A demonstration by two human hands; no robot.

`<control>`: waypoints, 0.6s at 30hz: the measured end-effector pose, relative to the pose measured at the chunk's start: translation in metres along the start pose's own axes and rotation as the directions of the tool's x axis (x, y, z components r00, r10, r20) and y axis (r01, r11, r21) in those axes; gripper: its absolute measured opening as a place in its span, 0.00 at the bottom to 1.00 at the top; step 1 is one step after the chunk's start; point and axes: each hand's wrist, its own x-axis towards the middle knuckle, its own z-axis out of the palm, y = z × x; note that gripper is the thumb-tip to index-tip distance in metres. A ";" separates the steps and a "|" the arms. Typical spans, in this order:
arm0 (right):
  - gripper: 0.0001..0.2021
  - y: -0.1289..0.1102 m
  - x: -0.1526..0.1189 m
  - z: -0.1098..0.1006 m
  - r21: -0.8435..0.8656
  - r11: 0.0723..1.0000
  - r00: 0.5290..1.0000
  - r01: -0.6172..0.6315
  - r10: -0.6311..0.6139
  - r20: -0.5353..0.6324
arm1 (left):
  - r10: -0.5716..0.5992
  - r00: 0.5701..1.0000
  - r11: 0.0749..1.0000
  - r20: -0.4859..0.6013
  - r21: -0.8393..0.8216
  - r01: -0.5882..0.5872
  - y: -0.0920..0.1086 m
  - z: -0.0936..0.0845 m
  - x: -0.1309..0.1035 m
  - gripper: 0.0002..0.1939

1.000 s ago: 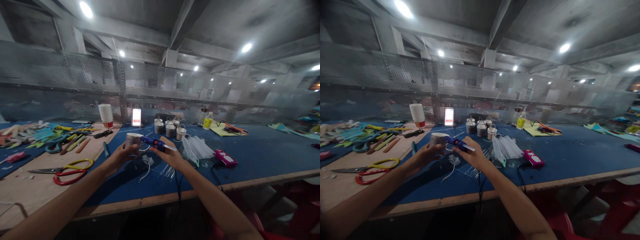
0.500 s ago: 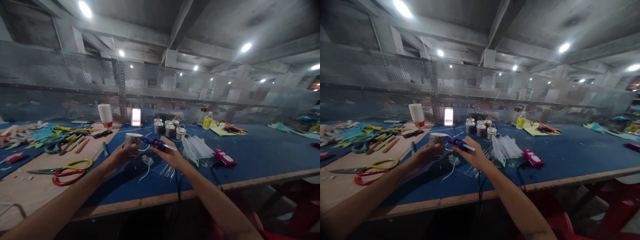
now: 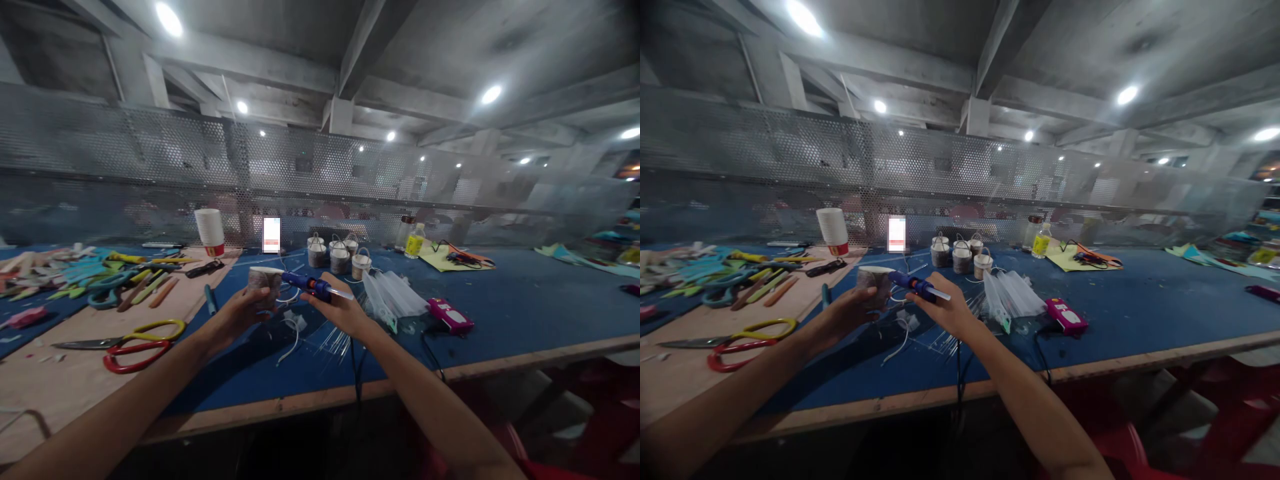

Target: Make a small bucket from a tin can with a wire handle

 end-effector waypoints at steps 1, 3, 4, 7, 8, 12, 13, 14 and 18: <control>0.17 0.000 0.000 0.000 -0.001 1.000 1.000 -0.004 0.004 0.002 | -0.005 1.000 1.000 0.005 0.001 0.005 0.000 0.000 0.000 0.21; 0.17 0.000 0.000 0.000 -0.002 1.000 1.000 -0.008 0.008 0.004 | -0.013 1.000 1.000 0.008 -0.002 0.013 0.000 -0.001 0.001 0.22; 0.17 0.000 -0.001 -0.001 0.000 1.000 1.000 -0.005 0.005 0.005 | -0.017 1.000 1.000 0.009 -0.006 0.017 -0.001 -0.001 0.001 0.23; 0.17 -0.001 -0.001 -0.002 -0.005 1.000 1.000 -0.004 0.004 0.005 | -0.013 1.000 0.999 0.007 -0.032 0.014 -0.001 -0.002 0.000 0.22; 0.17 -0.001 -0.001 -0.002 -0.009 1.000 1.000 -0.009 0.009 0.005 | -0.013 1.000 0.999 0.007 -0.041 0.013 -0.001 -0.002 0.000 0.22; 0.17 0.000 -0.001 -0.002 -0.011 0.999 0.999 -0.040 0.040 0.008 | -0.012 1.000 0.998 0.009 -0.054 0.012 0.001 -0.001 -0.002 0.19; 0.16 0.001 -0.001 -0.002 -0.006 0.999 0.999 -0.044 0.044 0.009 | -0.014 1.000 0.998 0.013 -0.053 0.014 0.001 -0.001 -0.002 0.19; 0.16 0.002 -0.001 -0.002 -0.002 0.999 0.999 -0.047 0.047 0.008 | -0.014 1.000 0.998 0.018 -0.055 0.015 0.002 -0.001 -0.002 0.19; 0.15 0.004 -0.001 -0.001 0.007 0.999 0.999 -0.038 0.038 0.003 | -0.040 0.999 0.994 0.036 -0.096 0.044 0.002 -0.003 -0.002 0.19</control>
